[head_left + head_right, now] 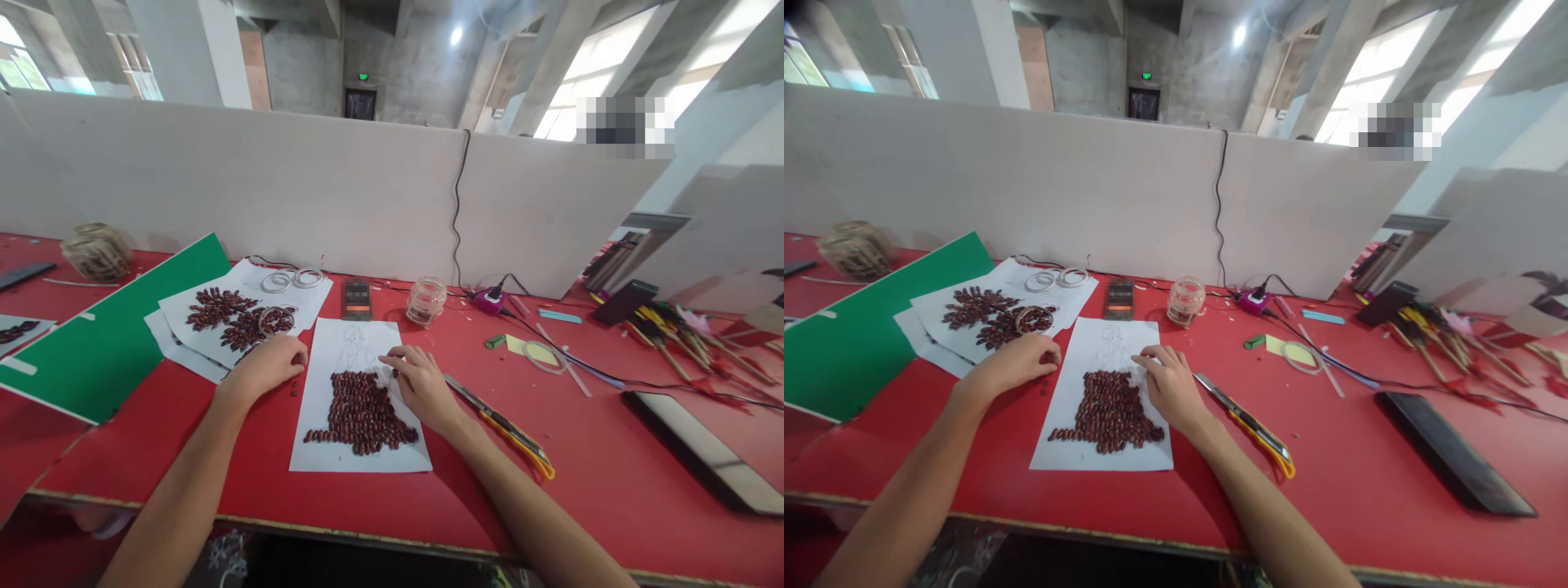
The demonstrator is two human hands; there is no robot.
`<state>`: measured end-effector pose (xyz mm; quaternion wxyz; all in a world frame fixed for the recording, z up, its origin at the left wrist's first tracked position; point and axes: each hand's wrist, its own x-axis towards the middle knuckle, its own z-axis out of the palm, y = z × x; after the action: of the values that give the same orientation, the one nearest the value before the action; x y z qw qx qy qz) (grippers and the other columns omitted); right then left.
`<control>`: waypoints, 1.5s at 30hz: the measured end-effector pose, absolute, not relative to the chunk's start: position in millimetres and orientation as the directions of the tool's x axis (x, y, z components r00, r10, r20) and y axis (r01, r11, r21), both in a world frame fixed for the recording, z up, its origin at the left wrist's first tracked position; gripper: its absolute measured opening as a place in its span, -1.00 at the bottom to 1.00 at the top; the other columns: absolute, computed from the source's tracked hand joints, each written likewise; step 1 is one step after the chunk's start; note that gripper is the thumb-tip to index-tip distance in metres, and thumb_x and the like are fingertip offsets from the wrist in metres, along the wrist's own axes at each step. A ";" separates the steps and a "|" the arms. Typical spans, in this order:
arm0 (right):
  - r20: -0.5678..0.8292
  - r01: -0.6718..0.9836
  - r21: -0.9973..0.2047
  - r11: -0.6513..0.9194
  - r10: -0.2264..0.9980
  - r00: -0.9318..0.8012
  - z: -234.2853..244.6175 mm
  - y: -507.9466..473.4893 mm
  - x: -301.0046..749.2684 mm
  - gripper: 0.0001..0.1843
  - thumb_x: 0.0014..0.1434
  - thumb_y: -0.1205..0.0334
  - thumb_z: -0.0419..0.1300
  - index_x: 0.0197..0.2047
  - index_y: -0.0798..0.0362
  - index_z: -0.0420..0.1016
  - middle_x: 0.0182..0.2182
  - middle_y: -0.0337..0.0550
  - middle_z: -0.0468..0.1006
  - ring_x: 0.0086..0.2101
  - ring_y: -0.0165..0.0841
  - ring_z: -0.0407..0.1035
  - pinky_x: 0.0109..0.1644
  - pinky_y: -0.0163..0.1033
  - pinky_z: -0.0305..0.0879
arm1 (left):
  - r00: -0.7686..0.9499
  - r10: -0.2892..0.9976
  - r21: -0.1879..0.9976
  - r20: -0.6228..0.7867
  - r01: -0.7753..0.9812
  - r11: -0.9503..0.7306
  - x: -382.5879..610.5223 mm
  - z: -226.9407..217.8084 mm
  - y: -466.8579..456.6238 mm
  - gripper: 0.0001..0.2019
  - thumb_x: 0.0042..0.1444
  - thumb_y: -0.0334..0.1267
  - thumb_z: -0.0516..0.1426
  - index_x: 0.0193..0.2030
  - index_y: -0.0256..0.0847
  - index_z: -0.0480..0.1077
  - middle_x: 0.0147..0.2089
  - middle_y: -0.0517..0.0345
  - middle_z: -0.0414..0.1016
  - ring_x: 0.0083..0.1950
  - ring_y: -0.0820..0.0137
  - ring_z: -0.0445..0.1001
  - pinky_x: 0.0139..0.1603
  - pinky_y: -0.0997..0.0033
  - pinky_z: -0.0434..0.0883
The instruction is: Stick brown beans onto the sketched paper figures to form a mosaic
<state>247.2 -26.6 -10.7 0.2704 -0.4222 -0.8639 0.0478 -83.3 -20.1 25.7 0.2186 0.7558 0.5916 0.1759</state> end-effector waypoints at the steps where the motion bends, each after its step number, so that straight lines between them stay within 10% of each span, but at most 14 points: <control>1: 0.423 0.701 -0.312 0.641 0.755 -0.501 -10.4 -26.8 247.2 -0.46 0.27 0.55 -0.02 0.15 -0.02 0.57 0.05 -0.01 0.55 0.01 -0.15 0.38 0.09 -0.03 0.24 | 0.244 0.970 0.510 -0.001 0.834 -0.209 -80.8 21.2 -19.0 -0.89 0.06 -0.37 0.25 -0.46 -0.13 0.50 -0.42 0.14 0.55 -0.32 0.29 0.53 -0.26 0.43 0.33; 13: 0.433 0.695 -0.344 0.631 0.764 -0.479 -9.2 -25.6 249.3 -0.53 0.29 0.54 0.01 0.08 0.00 0.59 -0.01 -0.02 0.59 -0.02 -0.17 0.42 0.04 -0.04 0.25 | 0.262 0.963 0.349 -0.057 0.909 -0.226 -80.1 11.4 -13.1 -0.84 0.01 -0.53 0.11 -0.42 -0.18 0.36 -0.37 0.12 0.49 -0.33 0.33 0.46 -0.28 0.40 0.27; 20: 0.459 0.442 -0.611 0.657 0.749 -0.479 -3.8 -33.4 238.6 -0.65 0.44 0.30 0.04 0.15 -0.05 0.56 -0.05 -0.05 0.61 -0.08 -0.26 0.50 0.04 -0.14 0.40 | 0.343 0.910 0.830 0.235 0.417 -0.371 -4.3 14.7 -20.9 -0.87 0.10 -0.36 0.18 -0.19 -0.17 0.40 -0.29 0.22 0.54 -0.27 0.42 0.52 -0.15 0.43 0.46; 30: 0.468 0.404 -0.657 0.637 0.764 -0.443 -10.2 -35.7 234.1 -0.78 0.41 0.24 0.14 -0.03 -0.03 0.62 -0.17 -0.10 0.68 -0.19 -0.29 0.56 -0.07 -0.20 0.45 | 0.386 0.912 0.980 0.136 0.086 -0.182 20.8 -13.5 -18.7 -0.73 0.14 -0.29 0.28 -0.05 -0.19 0.35 -0.20 0.11 0.60 -0.16 0.35 0.61 -0.04 0.30 0.52; 36: 0.390 0.501 -0.662 0.558 0.827 -0.406 -12.5 -26.6 240.8 -0.84 0.38 0.29 0.13 -0.13 0.00 0.57 -0.24 -0.14 0.66 -0.24 -0.30 0.54 -0.10 -0.22 0.42 | 0.327 0.902 0.845 0.280 0.363 -0.394 16.4 -4.0 -24.5 -0.89 0.33 -0.30 0.10 -0.07 -0.15 0.44 -0.06 0.08 0.62 -0.04 0.30 0.59 0.08 0.22 0.50; 45: 0.316 0.649 -0.361 0.670 0.742 -0.591 -12.1 -17.7 238.3 -0.85 0.41 0.35 0.18 -0.18 -0.02 0.57 -0.19 -0.16 0.60 -0.13 -0.28 0.40 -0.04 -0.19 0.19 | 0.419 0.857 0.641 0.300 0.577 -0.506 14.8 -14.4 -24.3 -0.79 0.31 -0.43 0.05 -0.04 -0.13 0.47 0.00 0.08 0.59 0.11 0.22 0.54 0.15 0.17 0.47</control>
<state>238.3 -17.7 -12.1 0.2244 -0.3926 -0.8858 0.1043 14.8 -24.3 -14.4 0.2270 0.8110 0.4422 0.3085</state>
